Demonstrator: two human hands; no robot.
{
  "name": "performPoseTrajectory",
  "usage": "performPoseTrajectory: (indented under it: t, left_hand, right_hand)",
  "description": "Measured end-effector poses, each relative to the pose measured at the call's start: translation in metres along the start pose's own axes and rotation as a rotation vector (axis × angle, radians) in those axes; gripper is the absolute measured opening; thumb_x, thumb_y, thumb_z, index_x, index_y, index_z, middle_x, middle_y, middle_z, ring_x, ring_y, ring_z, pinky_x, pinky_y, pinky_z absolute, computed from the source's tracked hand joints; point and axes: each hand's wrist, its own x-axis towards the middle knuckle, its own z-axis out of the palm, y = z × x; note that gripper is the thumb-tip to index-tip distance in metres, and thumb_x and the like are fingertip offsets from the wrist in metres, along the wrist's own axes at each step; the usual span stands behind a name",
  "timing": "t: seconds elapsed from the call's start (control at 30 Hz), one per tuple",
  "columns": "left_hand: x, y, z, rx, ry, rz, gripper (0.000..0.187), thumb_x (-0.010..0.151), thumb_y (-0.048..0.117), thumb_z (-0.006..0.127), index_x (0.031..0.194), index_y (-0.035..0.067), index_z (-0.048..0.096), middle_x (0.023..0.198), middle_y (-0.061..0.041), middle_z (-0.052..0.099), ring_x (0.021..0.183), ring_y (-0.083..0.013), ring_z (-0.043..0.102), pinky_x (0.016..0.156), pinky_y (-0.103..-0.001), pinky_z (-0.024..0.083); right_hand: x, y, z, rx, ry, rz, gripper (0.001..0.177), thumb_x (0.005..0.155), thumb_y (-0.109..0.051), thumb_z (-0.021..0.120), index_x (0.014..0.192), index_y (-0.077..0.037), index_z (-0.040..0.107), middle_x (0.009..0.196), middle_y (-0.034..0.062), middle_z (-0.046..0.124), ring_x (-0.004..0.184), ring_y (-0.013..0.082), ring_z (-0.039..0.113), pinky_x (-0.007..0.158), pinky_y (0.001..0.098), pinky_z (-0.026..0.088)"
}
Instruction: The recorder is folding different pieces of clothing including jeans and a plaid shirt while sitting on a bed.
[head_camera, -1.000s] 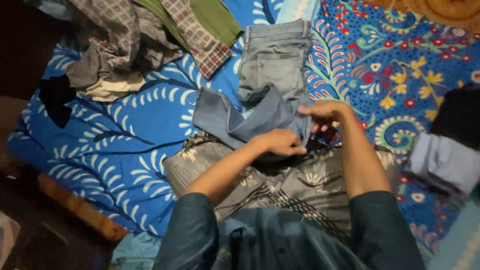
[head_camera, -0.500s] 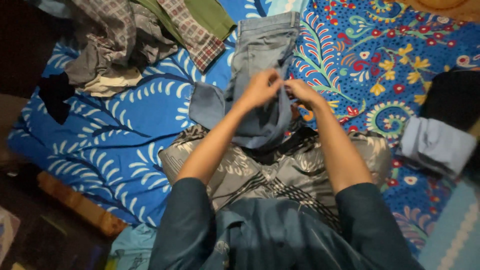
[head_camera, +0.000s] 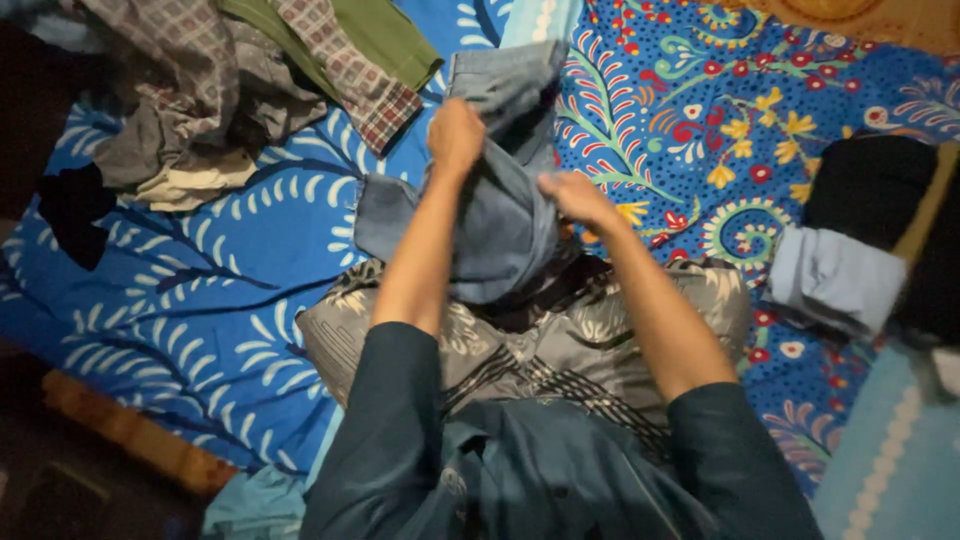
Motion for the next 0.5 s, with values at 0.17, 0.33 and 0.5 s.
performPoseTrajectory:
  t: [0.17, 0.33, 0.5]
  left_hand:
    - [0.054, -0.066, -0.041, -0.266, 0.541, 0.018, 0.022, 0.095, 0.021, 0.057, 0.093, 0.002, 0.069, 0.090, -0.025, 0.071, 0.088, -0.0473, 0.068, 0.079, -0.056, 0.052]
    - [0.081, -0.136, -0.121, -0.319, 0.727, 0.001, 0.022, 0.094, 0.021, 0.062, 0.083, 0.002, 0.065, 0.080, -0.022, 0.070, 0.078, -0.0428, 0.067, 0.072, -0.051, 0.051]
    - [0.081, -0.211, -0.178, -0.294, 0.837, 0.087, 0.020, 0.094, 0.016, 0.063, 0.081, 0.001, 0.064, 0.080, -0.022, 0.068, 0.075, -0.0399, 0.065, 0.070, -0.048, 0.051]
  right_hand:
    - [0.015, -0.002, -0.064, 0.008, 0.295, 0.226, 0.047, 0.102, -0.047, 0.059, 0.110, -0.002, 0.071, 0.098, 0.0189, 0.073, 0.079, 0.0268, 0.068, 0.062, 0.0451, 0.052]
    - [0.029, -0.006, -0.149, 0.151, 0.515, 0.084, 0.042, 0.104, -0.040, 0.062, 0.107, 0.001, 0.069, 0.094, 0.0145, 0.069, 0.074, 0.0252, 0.068, 0.059, 0.0474, 0.058]
    - [0.018, 0.017, -0.227, 0.209, 0.622, -0.284, 0.033, 0.110, -0.029, 0.066, 0.119, 0.002, 0.074, 0.107, 0.0101, 0.076, 0.088, 0.0205, 0.068, 0.075, 0.0421, 0.058]
